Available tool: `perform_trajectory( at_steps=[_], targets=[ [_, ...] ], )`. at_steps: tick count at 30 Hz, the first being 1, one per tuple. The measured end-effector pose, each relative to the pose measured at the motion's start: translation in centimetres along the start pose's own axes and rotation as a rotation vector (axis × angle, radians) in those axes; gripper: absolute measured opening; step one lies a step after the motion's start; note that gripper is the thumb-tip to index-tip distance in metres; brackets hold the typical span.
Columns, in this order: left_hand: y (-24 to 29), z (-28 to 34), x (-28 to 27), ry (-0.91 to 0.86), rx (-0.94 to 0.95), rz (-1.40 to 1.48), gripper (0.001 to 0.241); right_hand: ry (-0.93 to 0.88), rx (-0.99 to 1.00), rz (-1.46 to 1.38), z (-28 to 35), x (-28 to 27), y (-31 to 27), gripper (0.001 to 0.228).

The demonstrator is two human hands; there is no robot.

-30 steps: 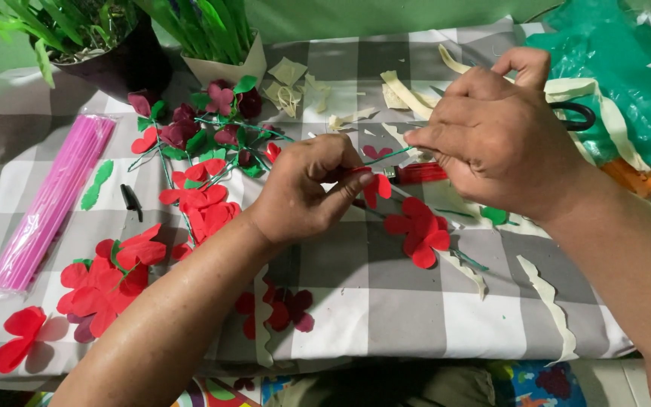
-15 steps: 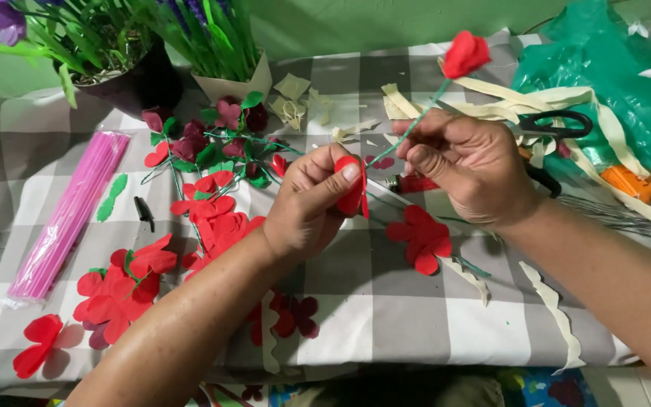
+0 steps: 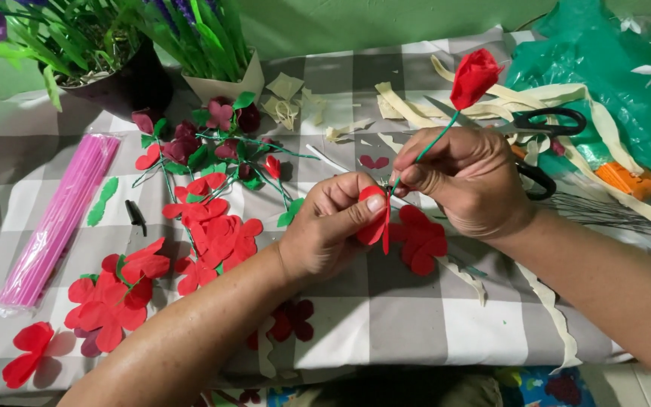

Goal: The person constructs a paper rose by hand using glue and a lighter to melt the adhesive, attaching red paper petals to a green wire stem and securing them.

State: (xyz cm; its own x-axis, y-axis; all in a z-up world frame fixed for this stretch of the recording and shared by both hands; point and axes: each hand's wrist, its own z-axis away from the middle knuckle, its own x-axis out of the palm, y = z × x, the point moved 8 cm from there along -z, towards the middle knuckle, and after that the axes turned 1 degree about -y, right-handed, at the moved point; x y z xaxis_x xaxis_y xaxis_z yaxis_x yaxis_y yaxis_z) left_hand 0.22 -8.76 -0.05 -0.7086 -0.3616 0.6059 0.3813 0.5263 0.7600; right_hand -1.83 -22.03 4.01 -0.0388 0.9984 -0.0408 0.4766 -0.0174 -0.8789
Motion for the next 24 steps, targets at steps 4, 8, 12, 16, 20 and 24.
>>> perform_trajectory(
  at_steps=[4,8,12,16,20,24],
  targets=[
    [-0.1,0.0,-0.2,-0.025,-0.021,0.030,0.020,-0.092,-0.055,-0.095,-0.2,-0.3,0.0,0.012],
    [0.6,-0.2,-0.8,-0.001,0.033,-0.084,0.019,-0.021,0.058,-0.073,-0.8,-0.4,-0.4,0.013],
    [2.8,0.0,-0.9,0.065,0.189,-0.469,0.020,0.155,0.167,-0.015,-0.6,-0.3,-1.3,0.023],
    [2.8,0.1,-0.6,0.098,0.220,-0.579,0.023,0.155,0.101,0.079,-0.4,0.1,-2.3,0.021],
    [2.0,-0.2,-0.7,0.075,0.179,-0.496,0.021,0.196,0.102,-0.038,0.0,-0.7,-1.2,0.017],
    [2.0,-0.1,-0.3,0.030,0.153,-0.448,0.017,0.165,0.093,-0.254,0.1,-1.0,-0.2,0.014]
  ],
)
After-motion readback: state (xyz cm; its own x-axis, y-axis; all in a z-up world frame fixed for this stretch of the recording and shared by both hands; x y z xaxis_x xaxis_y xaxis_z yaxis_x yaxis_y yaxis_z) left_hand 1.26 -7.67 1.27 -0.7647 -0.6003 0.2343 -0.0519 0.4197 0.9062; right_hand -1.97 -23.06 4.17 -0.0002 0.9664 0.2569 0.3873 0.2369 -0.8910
